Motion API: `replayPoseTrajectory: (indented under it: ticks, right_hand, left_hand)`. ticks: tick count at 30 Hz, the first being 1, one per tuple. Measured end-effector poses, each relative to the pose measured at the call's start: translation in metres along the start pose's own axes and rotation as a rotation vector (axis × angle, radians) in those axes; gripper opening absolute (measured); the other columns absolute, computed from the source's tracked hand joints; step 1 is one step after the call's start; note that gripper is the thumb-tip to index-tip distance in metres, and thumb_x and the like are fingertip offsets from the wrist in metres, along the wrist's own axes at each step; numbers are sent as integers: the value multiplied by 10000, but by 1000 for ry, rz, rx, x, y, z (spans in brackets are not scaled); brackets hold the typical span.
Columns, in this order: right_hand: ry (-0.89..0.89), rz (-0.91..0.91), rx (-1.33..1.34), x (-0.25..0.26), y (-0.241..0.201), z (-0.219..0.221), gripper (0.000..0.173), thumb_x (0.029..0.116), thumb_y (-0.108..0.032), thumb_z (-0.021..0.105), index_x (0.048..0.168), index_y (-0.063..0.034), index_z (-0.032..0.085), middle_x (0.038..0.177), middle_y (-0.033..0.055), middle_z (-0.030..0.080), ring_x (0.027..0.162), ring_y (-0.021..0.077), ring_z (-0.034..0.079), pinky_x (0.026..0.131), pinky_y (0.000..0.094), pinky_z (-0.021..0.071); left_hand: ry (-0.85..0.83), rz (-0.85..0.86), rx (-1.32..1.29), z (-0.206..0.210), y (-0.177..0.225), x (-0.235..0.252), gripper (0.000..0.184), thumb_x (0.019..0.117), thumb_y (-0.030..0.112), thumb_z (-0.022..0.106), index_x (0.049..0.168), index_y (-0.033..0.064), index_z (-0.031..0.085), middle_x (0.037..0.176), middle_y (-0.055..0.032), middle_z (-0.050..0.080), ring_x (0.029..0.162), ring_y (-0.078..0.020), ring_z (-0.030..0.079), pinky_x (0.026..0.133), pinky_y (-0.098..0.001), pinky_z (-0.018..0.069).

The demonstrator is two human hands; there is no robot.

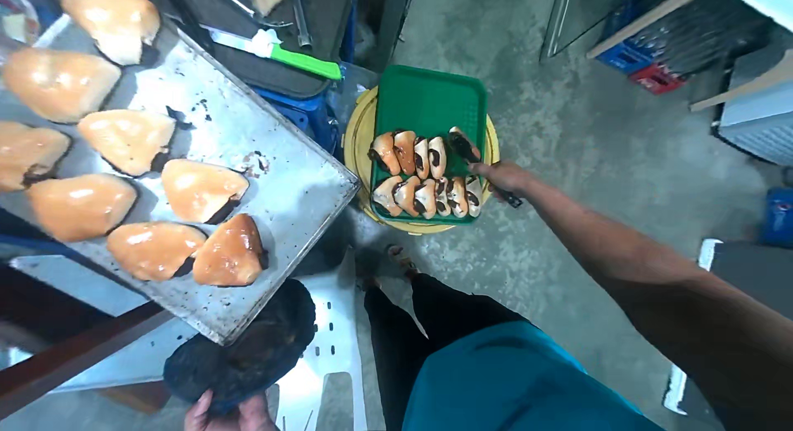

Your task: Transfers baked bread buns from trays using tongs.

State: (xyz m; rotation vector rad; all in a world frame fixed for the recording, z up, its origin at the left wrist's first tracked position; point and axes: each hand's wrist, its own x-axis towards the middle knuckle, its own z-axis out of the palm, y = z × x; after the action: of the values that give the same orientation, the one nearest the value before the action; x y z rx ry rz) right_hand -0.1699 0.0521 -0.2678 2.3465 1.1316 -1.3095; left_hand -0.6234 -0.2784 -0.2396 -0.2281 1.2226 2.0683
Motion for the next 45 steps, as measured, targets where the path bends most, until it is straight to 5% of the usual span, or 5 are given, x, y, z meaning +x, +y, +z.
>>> replayPoseTrajectory:
  ticks: [11, 15, 26, 39, 45]
  right_hand:
    - [98, -68, -47, -10, 8, -19, 687, 1007, -616, 526, 1208, 35, 621, 958, 218, 611, 752, 306, 576, 703, 526, 508]
    - [204, -524, -157, -64, -34, -4, 631, 945, -527, 684, 1328, -31, 609, 1045, 317, 663, 936, 516, 638, 809, 743, 462]
    - [48, -1443, -1010, -212, -207, 149, 945, 771, -425, 877, 1487, 17, 444, 1177, 289, 591, 1041, 470, 618, 794, 564, 527]
    - [-159, -1389, -1217, -226, -260, 149, 714, 880, -396, 793, 1406, 12, 534, 1242, 279, 598, 1124, 471, 603, 886, 633, 474]
    - [-712, -918, -585, -175, -233, 88, 418, 990, -466, 651, 994, -53, 715, 676, 33, 584, 503, 100, 503, 467, 285, 444]
  left_hand:
    - [17, 10, 23, -1, -2, 3, 315, 946, 133, 335, 921, 67, 643, 873, -82, 752, 854, -168, 748, 725, -364, 635]
    - [44, 14, 31, 3, -1, 0, 255, 912, 122, 387, 902, 88, 640, 842, -56, 747, 802, -149, 741, 694, -345, 631]
    - [65, 15, -130, 4, -10, 2, 225, 882, 92, 390, 930, 70, 608, 817, -76, 738, 763, -162, 740, 657, -346, 625]
    - [19, 2, -73, -4, -10, -1, 236, 895, 112, 403, 888, 91, 638, 812, -59, 743, 772, -147, 737, 675, -341, 623]
    - [-24, -16, -58, -7, -7, 1, 172, 874, 127, 497, 918, 69, 653, 854, -77, 746, 818, -160, 742, 715, -352, 633]
